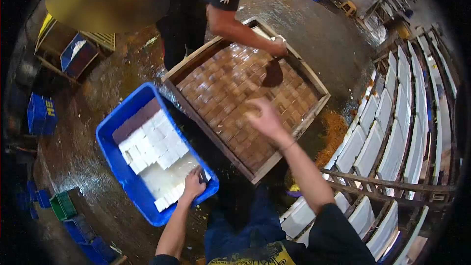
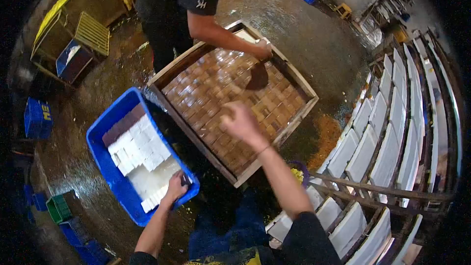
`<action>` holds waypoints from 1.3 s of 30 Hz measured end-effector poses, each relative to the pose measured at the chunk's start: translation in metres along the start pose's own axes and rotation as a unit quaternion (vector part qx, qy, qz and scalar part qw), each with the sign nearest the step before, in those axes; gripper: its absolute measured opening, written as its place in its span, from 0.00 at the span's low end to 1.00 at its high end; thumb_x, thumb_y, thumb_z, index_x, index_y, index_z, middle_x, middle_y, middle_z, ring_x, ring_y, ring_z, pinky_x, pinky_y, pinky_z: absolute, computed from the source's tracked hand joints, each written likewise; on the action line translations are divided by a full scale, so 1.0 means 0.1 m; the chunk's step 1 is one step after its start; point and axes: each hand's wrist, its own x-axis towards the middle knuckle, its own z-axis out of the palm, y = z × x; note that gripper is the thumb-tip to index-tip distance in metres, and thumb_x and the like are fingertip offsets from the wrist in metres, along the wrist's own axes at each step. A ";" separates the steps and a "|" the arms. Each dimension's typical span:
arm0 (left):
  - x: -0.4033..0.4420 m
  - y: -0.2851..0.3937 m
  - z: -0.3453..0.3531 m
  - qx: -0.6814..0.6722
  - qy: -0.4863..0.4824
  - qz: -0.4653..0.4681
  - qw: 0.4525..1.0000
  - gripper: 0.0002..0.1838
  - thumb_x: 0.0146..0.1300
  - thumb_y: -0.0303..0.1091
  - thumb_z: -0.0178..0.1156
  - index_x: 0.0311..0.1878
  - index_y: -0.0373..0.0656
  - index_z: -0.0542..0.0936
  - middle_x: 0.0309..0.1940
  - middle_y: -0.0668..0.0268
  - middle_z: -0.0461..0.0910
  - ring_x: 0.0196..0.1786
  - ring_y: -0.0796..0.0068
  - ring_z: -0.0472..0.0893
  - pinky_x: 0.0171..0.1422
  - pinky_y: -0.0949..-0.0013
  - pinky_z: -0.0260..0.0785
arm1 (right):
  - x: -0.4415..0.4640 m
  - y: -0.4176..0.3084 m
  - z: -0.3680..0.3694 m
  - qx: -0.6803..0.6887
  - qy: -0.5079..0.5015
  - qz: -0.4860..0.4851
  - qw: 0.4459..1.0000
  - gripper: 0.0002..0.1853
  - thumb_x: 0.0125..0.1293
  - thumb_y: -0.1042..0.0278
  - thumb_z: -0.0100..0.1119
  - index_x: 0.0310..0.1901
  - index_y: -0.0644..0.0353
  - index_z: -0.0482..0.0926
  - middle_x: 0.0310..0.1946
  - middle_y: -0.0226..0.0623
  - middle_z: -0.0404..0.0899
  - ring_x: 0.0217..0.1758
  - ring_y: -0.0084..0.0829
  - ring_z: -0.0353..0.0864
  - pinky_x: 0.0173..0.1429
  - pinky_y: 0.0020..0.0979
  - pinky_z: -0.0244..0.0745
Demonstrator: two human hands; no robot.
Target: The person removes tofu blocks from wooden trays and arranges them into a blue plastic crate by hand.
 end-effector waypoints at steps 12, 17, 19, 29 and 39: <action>0.09 0.35 0.11 -0.112 0.072 -0.193 0.972 0.14 0.65 0.32 0.52 0.49 0.34 0.76 0.40 0.60 0.80 0.44 0.67 0.77 0.52 0.64 0.70 | 1.35 3.00 -0.88 -0.006 0.162 0.272 0.949 0.14 0.56 0.64 0.64 0.41 0.63 0.82 0.33 0.45 0.85 0.40 0.39 0.85 0.49 0.37 0.76; 0.34 0.81 0.13 -0.183 0.352 -0.309 0.865 0.21 0.72 0.35 0.48 0.62 0.32 0.70 0.50 0.61 0.77 0.52 0.70 0.73 0.60 0.69 0.64 | 1.65 3.18 -1.00 0.052 0.197 0.262 0.943 0.13 0.56 0.68 0.63 0.41 0.65 0.82 0.36 0.43 0.85 0.41 0.35 0.84 0.47 0.33 0.77; 0.45 0.98 0.22 -0.244 0.355 -0.273 0.860 0.30 0.75 0.45 0.45 0.68 0.27 0.62 0.64 0.46 0.68 0.66 0.56 0.68 0.72 0.62 0.53 | 1.73 3.41 -0.91 0.052 0.209 0.229 0.949 0.13 0.56 0.69 0.63 0.41 0.65 0.82 0.35 0.43 0.85 0.40 0.33 0.84 0.46 0.33 0.77; 0.82 1.54 0.15 0.048 0.304 -0.331 0.892 0.37 0.69 0.40 0.56 0.72 0.30 0.52 0.58 0.41 0.72 0.58 0.49 0.73 0.66 0.58 0.61 | 2.31 3.60 -0.53 0.103 0.253 0.262 0.926 0.17 0.56 0.62 0.64 0.46 0.62 0.84 0.35 0.42 0.86 0.38 0.31 0.85 0.47 0.31 0.77; 0.77 1.42 0.20 0.053 0.314 -0.328 0.889 0.34 0.66 0.34 0.55 0.70 0.29 0.55 0.53 0.41 0.74 0.53 0.49 0.75 0.61 0.58 0.65 | 3.26 2.93 0.07 -0.018 0.384 0.491 0.782 0.25 0.49 0.51 0.70 0.42 0.62 0.76 0.41 0.52 0.78 0.49 0.52 0.77 0.58 0.39 0.71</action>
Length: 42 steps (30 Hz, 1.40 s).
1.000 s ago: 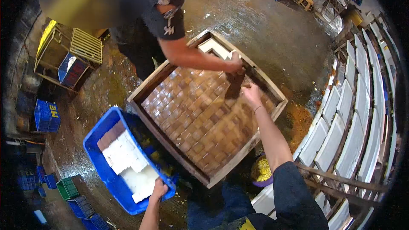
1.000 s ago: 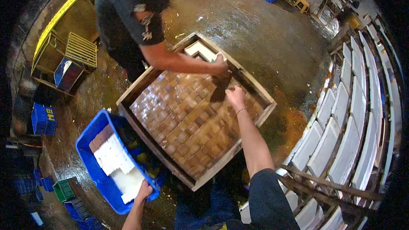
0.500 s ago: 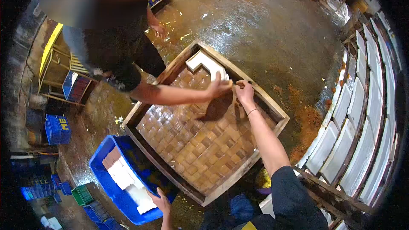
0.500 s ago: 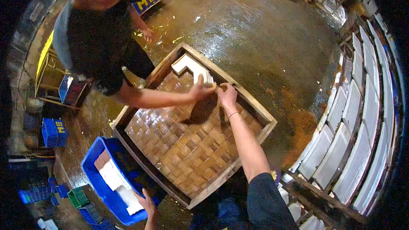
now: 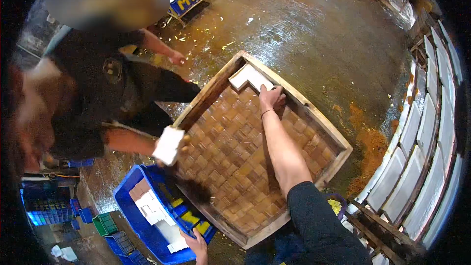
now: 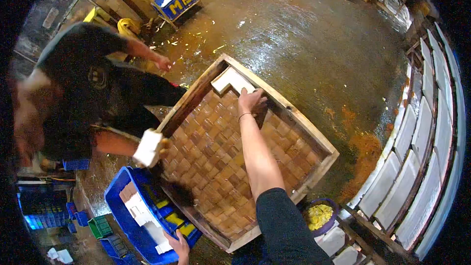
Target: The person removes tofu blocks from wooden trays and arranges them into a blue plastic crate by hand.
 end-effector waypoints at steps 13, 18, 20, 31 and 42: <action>0.01 -0.03 0.01 -0.014 0.012 0.007 1.000 0.31 0.64 0.28 0.54 0.69 0.30 0.57 0.55 0.43 0.73 0.56 0.48 0.74 0.65 0.58 0.62 | 0.15 0.21 0.35 0.143 -0.114 -0.147 0.972 0.29 0.51 0.51 0.71 0.46 0.67 0.76 0.45 0.54 0.78 0.54 0.51 0.74 0.63 0.41 0.64; 0.02 0.02 -0.01 -0.038 0.009 0.032 0.999 0.30 0.64 0.29 0.53 0.68 0.30 0.59 0.57 0.43 0.72 0.59 0.46 0.73 0.66 0.57 0.62 | -0.02 -0.29 0.35 -0.008 -0.041 -0.049 0.998 0.27 0.47 0.54 0.73 0.45 0.63 0.77 0.45 0.51 0.79 0.55 0.49 0.74 0.66 0.43 0.61; 0.02 -0.01 0.00 -0.043 0.004 0.003 0.999 0.30 0.64 0.29 0.53 0.68 0.30 0.59 0.57 0.42 0.72 0.58 0.46 0.73 0.66 0.57 0.62 | 0.05 -0.27 0.33 0.074 -0.129 -0.053 0.987 0.23 0.46 0.57 0.73 0.40 0.62 0.76 0.41 0.47 0.80 0.54 0.49 0.75 0.63 0.44 0.64; 0.00 0.01 -0.02 -0.027 0.003 -0.015 1.000 0.31 0.64 0.28 0.55 0.68 0.29 0.58 0.55 0.39 0.73 0.57 0.42 0.74 0.63 0.55 0.65 | -0.41 0.34 -0.38 -0.087 -0.308 -0.425 0.847 0.27 0.54 0.51 0.69 0.51 0.58 0.77 0.61 0.43 0.71 0.65 0.45 0.65 0.64 0.51 0.62; 0.07 -0.07 -0.06 -0.059 -0.032 -0.049 0.997 0.29 0.65 0.34 0.53 0.66 0.29 0.62 0.55 0.37 0.72 0.57 0.37 0.73 0.65 0.52 0.65 | -0.79 0.59 -0.18 -0.097 -0.376 -0.609 0.692 0.09 0.53 0.68 0.65 0.30 0.62 0.76 0.33 0.46 0.79 0.39 0.45 0.78 0.43 0.45 0.73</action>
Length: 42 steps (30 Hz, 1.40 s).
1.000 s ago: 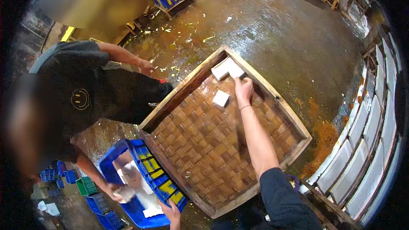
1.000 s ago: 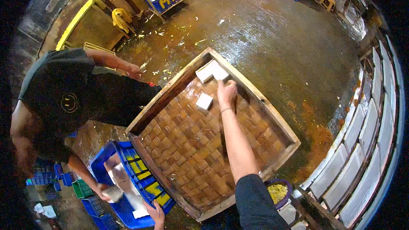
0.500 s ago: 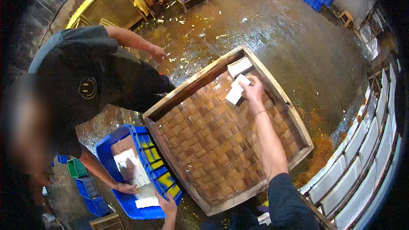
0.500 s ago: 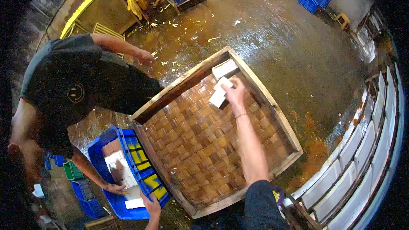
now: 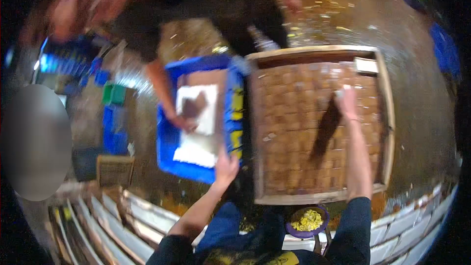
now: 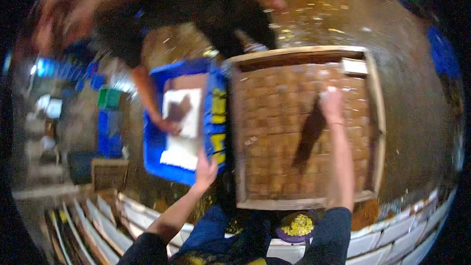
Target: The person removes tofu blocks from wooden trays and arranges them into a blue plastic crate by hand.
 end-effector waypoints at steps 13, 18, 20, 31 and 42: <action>0.26 -1.04 -0.71 0.007 -0.079 0.186 0.979 0.24 0.66 0.44 0.57 0.57 0.35 0.76 0.51 0.45 0.78 0.56 0.47 0.76 0.62 0.54 0.67 | -1.92 -3.91 -0.43 0.451 -0.337 0.117 0.818 0.17 0.59 0.68 0.68 0.49 0.64 0.79 0.40 0.33 0.82 0.40 0.23 0.80 0.44 0.25 0.77; 0.53 -2.07 -1.43 0.242 -0.172 0.065 0.953 0.26 0.66 0.49 0.53 0.63 0.45 0.71 0.66 0.49 0.65 0.72 0.47 0.59 0.72 0.41 0.52 | -2.13 -4.94 0.91 0.422 -0.365 -0.012 0.830 0.23 0.55 0.61 0.69 0.51 0.65 0.80 0.38 0.36 0.83 0.37 0.25 0.81 0.42 0.27 0.78; 0.63 -2.21 -1.61 0.287 -0.319 0.018 0.903 0.33 0.66 0.54 0.50 0.69 0.45 0.66 0.70 0.54 0.61 0.75 0.50 0.55 0.75 0.41 0.45 | -2.06 -5.35 1.38 0.322 -0.422 -0.010 0.848 0.25 0.52 0.56 0.67 0.48 0.65 0.82 0.35 0.43 0.85 0.35 0.30 0.84 0.44 0.30 0.79; 0.41 -2.03 -2.10 0.140 -0.311 -0.034 0.939 0.30 0.63 0.49 0.54 0.58 0.32 0.75 0.62 0.48 0.72 0.68 0.50 0.67 0.71 0.44 0.55 | -2.30 -5.79 2.95 0.068 -0.469 -0.066 0.878 0.19 0.57 0.56 0.60 0.44 0.63 0.85 0.39 0.58 0.82 0.44 0.53 0.83 0.55 0.41 0.77; -0.04 -2.15 -2.34 -0.023 -0.090 0.096 0.991 0.24 0.55 0.37 0.63 0.53 0.34 0.78 0.58 0.50 0.74 0.65 0.49 0.68 0.72 0.51 0.57 | -2.42 -5.67 2.94 0.133 -0.432 0.069 0.890 0.22 0.55 0.59 0.65 0.48 0.64 0.83 0.39 0.57 0.83 0.43 0.46 0.85 0.51 0.38 0.78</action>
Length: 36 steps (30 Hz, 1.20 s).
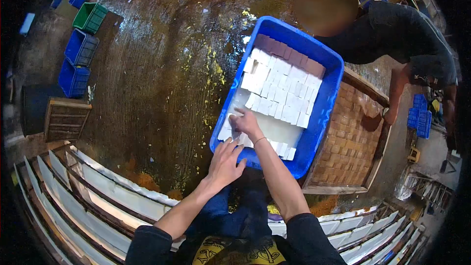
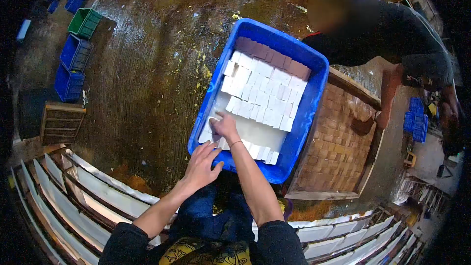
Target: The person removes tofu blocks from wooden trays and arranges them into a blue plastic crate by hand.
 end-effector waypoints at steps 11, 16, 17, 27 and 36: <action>-0.26 0.56 0.10 -0.143 0.102 0.008 0.984 0.12 0.55 0.23 0.61 0.44 0.36 0.78 0.44 0.54 0.77 0.49 0.53 0.76 0.57 0.57 0.68 | -0.40 0.49 -0.46 0.314 0.021 -0.019 0.949 0.27 0.68 0.58 0.58 0.62 0.68 0.69 0.41 0.40 0.80 0.38 0.30 0.81 0.39 0.33 0.79; -0.34 1.27 0.55 -0.264 -0.053 0.006 0.963 0.13 0.55 0.23 0.62 0.45 0.34 0.77 0.39 0.56 0.78 0.43 0.63 0.78 0.49 0.65 0.71 | -2.24 0.59 -1.66 0.410 0.344 -0.055 0.843 0.20 0.66 0.68 0.59 0.57 0.69 0.72 0.50 0.43 0.78 0.49 0.30 0.81 0.50 0.29 0.78; -0.39 1.35 0.74 -0.304 -0.087 -0.010 0.949 0.15 0.55 0.24 0.64 0.47 0.35 0.77 0.40 0.57 0.78 0.44 0.66 0.78 0.49 0.66 0.71 | -2.58 0.75 -1.87 0.414 0.411 -0.017 0.812 0.19 0.64 0.72 0.59 0.54 0.69 0.72 0.49 0.43 0.78 0.46 0.29 0.81 0.47 0.28 0.78; -0.49 2.22 2.49 -0.200 -0.110 -0.218 0.949 0.52 0.50 0.49 0.72 0.67 0.25 0.56 0.66 0.39 0.58 0.71 0.48 0.58 0.76 0.57 0.50 | -3.58 3.58 -2.22 0.415 0.630 0.358 0.550 0.62 0.46 0.52 0.76 0.72 0.74 0.44 0.71 0.61 0.53 0.74 0.49 0.57 0.74 0.39 0.55; 0.43 1.80 3.41 -0.129 -0.013 -0.253 0.959 0.59 0.45 0.51 0.74 0.72 0.26 0.53 0.68 0.38 0.61 0.71 0.52 0.64 0.74 0.61 0.55 | -3.25 4.30 -2.17 0.453 0.533 0.348 0.624 0.54 0.50 0.65 0.71 0.73 0.71 0.46 0.70 0.59 0.58 0.73 0.50 0.59 0.75 0.40 0.54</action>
